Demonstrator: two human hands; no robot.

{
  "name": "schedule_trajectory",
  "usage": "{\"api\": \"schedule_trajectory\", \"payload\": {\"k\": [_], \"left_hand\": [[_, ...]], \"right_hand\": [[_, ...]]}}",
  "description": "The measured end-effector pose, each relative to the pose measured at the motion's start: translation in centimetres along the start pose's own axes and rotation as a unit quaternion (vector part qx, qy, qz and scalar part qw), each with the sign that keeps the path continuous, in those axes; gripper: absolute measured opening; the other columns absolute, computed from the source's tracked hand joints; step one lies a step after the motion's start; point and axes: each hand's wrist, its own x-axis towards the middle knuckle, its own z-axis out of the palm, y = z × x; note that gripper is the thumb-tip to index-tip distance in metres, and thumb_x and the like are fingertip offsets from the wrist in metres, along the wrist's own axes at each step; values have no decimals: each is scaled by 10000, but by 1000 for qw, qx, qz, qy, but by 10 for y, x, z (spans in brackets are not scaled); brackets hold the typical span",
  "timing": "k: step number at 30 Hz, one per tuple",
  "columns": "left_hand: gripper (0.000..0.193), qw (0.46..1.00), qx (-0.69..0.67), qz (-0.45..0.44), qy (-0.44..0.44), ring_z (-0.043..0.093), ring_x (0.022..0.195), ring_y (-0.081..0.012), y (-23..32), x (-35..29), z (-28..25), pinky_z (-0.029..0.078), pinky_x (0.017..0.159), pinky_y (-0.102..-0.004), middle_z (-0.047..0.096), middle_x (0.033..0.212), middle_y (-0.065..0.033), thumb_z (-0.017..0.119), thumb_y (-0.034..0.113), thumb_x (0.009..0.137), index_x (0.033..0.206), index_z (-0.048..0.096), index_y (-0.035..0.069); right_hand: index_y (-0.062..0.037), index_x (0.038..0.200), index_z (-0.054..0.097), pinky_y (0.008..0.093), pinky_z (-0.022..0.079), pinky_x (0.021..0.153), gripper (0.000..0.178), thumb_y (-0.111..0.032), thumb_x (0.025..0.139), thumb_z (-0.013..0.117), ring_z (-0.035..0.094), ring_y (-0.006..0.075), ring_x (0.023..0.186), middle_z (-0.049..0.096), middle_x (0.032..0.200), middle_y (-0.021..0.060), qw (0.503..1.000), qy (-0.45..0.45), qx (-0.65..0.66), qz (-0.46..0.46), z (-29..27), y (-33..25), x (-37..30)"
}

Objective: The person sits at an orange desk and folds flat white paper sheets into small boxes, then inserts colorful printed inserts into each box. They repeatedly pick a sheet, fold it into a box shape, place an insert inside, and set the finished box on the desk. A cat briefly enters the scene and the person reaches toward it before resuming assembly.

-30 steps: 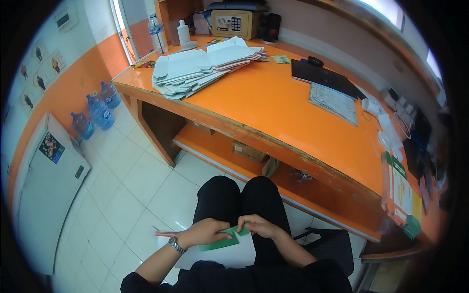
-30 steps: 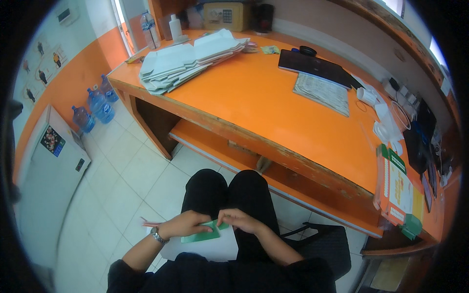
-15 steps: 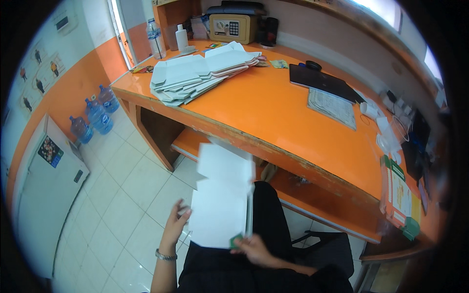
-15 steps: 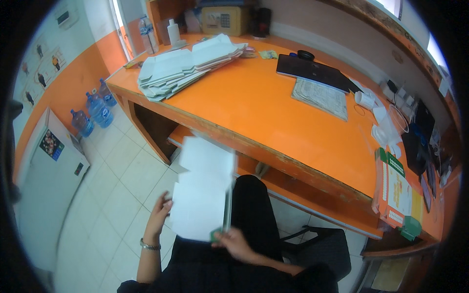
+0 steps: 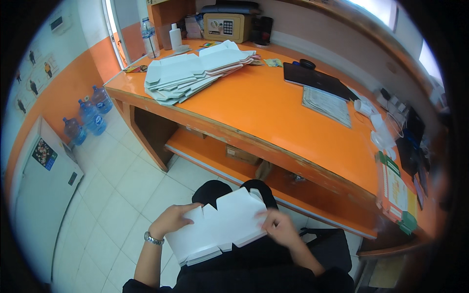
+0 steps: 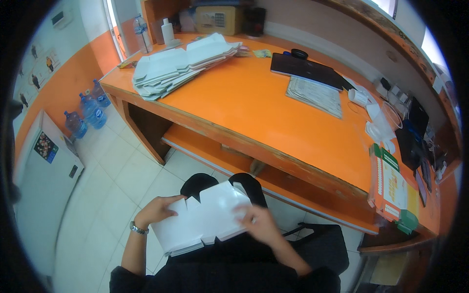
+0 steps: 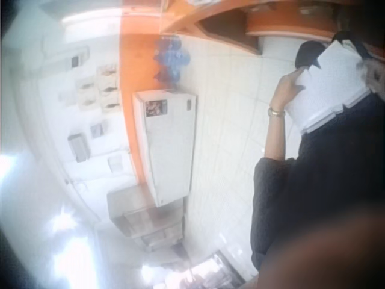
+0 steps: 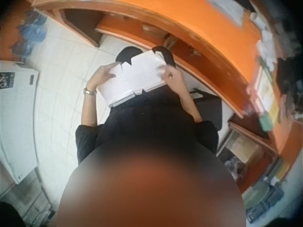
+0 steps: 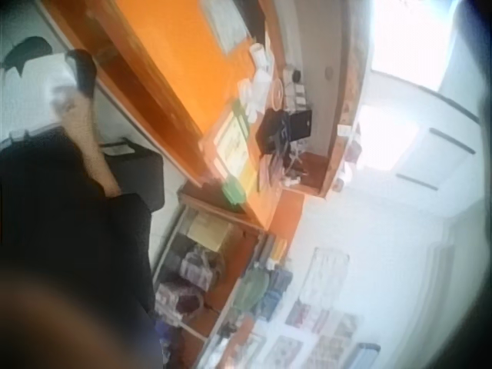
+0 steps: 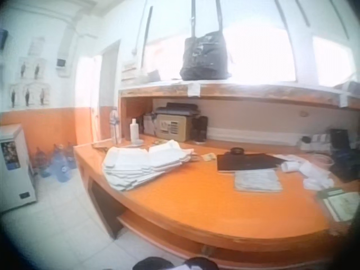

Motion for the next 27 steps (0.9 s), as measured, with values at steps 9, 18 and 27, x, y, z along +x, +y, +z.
{"api": "schedule_trajectory", "payload": {"k": [9,18,27], "left_hand": [[552,994,78,56,-58,633,934,-317,49,13,24,496,829,-373,659,948,-189,665,29,762,1292,559,141],[446,986,117,107,-55,619,932,-312,50,10,49,494,850,-364,627,1040,-144,682,53,767,1198,574,20],[279,972,130,172,-89,587,1039,-303,77,64,94,457,883,-411,622,1079,-148,609,142,837,1093,624,32]], "right_hand": [[-97,1219,609,480,296,1099,483,-115,753,735,534,287,1145,610,1173,118,911,-69,-405,-34,-28,18,27],[-81,825,628,440,389,959,107,-105,748,697,581,274,944,589,866,84,903,-165,-388,-79,-8,25,26],[36,988,601,444,408,1010,255,-142,805,597,569,309,1060,576,1031,161,840,-196,-493,-117,27,49,-48]]}}
